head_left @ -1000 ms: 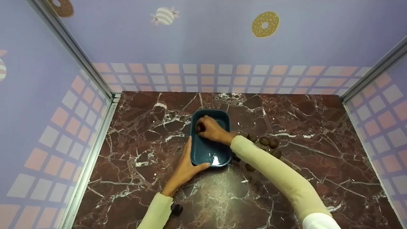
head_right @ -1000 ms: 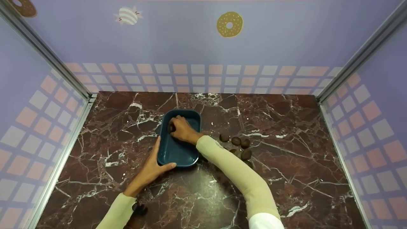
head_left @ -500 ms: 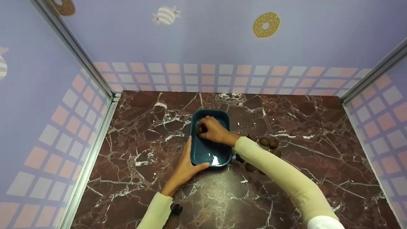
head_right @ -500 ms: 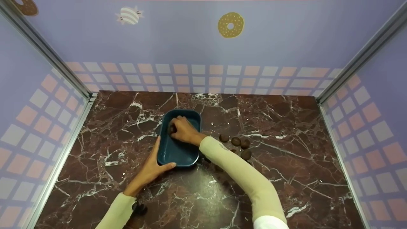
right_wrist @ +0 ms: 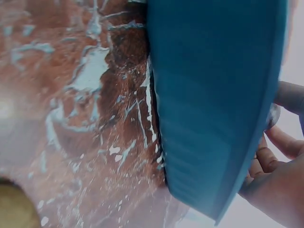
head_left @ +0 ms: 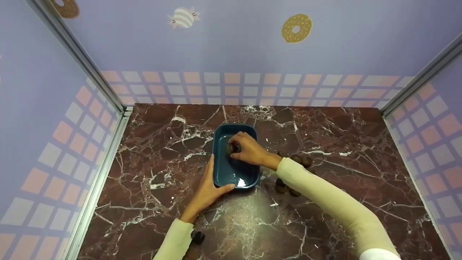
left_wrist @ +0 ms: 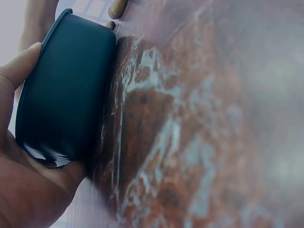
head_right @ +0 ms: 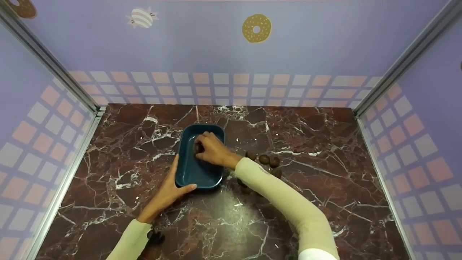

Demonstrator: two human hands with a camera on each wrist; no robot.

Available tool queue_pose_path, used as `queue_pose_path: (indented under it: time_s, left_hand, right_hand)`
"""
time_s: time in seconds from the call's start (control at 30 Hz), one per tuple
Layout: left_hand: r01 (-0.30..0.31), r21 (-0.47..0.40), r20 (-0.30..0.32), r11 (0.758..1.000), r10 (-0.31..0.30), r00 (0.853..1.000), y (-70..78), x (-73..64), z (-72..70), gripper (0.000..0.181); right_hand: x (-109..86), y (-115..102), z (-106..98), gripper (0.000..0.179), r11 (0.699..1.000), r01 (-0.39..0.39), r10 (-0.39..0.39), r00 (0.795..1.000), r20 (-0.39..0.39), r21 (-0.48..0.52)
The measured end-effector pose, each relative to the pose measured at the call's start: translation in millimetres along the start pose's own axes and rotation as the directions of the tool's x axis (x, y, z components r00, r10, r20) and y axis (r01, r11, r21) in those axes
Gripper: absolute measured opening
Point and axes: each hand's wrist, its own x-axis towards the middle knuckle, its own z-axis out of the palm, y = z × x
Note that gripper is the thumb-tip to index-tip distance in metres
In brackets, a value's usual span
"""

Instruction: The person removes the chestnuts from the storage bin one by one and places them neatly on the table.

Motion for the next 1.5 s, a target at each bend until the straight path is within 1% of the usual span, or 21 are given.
queue_pose_path:
  time_s: [0.2, 0.3, 0.47, 0.67, 0.83, 1.13, 1.2, 1.3, 1.43, 1.5]
  left_hand:
    - [0.014, 0.0, -0.002, 1.0, -0.014, 1.0, -0.8, -0.9, -1.1, 0.134]
    - [0.027, -0.003, -0.006, 1.0, -0.027, 1.0, -1.5, -1.8, -1.8, 0.134]
    - [0.031, -0.004, -0.008, 1.0, -0.031, 0.999, -2.3, -2.2, -2.3, 0.133]
    - [0.035, -0.003, -0.004, 0.999, -0.035, 0.999, -1.7, -2.5, -2.4, 0.132]
    - [0.039, 0.008, -0.014, 0.999, -0.039, 0.999, -2.4, -2.7, -2.5, 0.134]
    - [0.037, 0.022, -0.017, 0.999, -0.037, 0.999, -1.1, -1.6, -0.9, 0.135]
    - [0.034, 0.021, -0.016, 0.999, -0.034, 0.999, -0.4, -1.4, -0.6, 0.135]
    - [0.027, 0.018, -0.014, 0.999, -0.027, 1.0, 0.6, -0.7, 0.0, 0.135]
    - [0.015, 0.016, -0.014, 1.0, -0.015, 1.0, 1.3, 0.1, 0.9, 0.133]
    - [0.01, 0.019, -0.013, 1.0, -0.01, 1.0, 1.3, 0.3, 1.2, 0.133]
  right_hand:
    - [-13.4, -4.5, -11.3, 0.044, 1.0, -0.029, 0.029, 0.999, 0.022, -0.006]
    - [-20.2, -4.2, -14.5, 0.044, 1.0, -0.018, 0.018, 1.0, 0.011, -0.005]
    - [-32.0, -3.0, -20.3, 0.044, 1.0, 0.005, -0.005, 1.0, -0.007, -0.01]
    - [-47.6, -0.9, -30.4, 0.045, 0.999, -0.033, 0.033, 0.999, -0.012, -0.008]
    - [-60.6, 5.8, -37.5, 0.045, 0.999, -0.046, 0.046, 0.998, -0.035, 0.011]
    - [-83.6, 22.8, -51.6, 0.045, 0.998, -0.058, 0.059, 0.993, -0.107, 0.014]
    - [-89.1, 27.9, -54.5, 0.044, 0.997, -0.078, 0.08, 0.99, -0.119, 0.02]
    - [-98.1, 35.9, -59.2, 0.046, 0.991, -0.126, 0.131, 0.982, -0.134, 0.045]
    - [-110.9, 50.5, -64.3, 0.047, 0.978, -0.199, 0.208, 0.965, -0.161, 0.067]
    - [-117.1, 58.8, -66.3, 0.045, 0.971, -0.23, 0.238, 0.955, -0.179, 0.062]
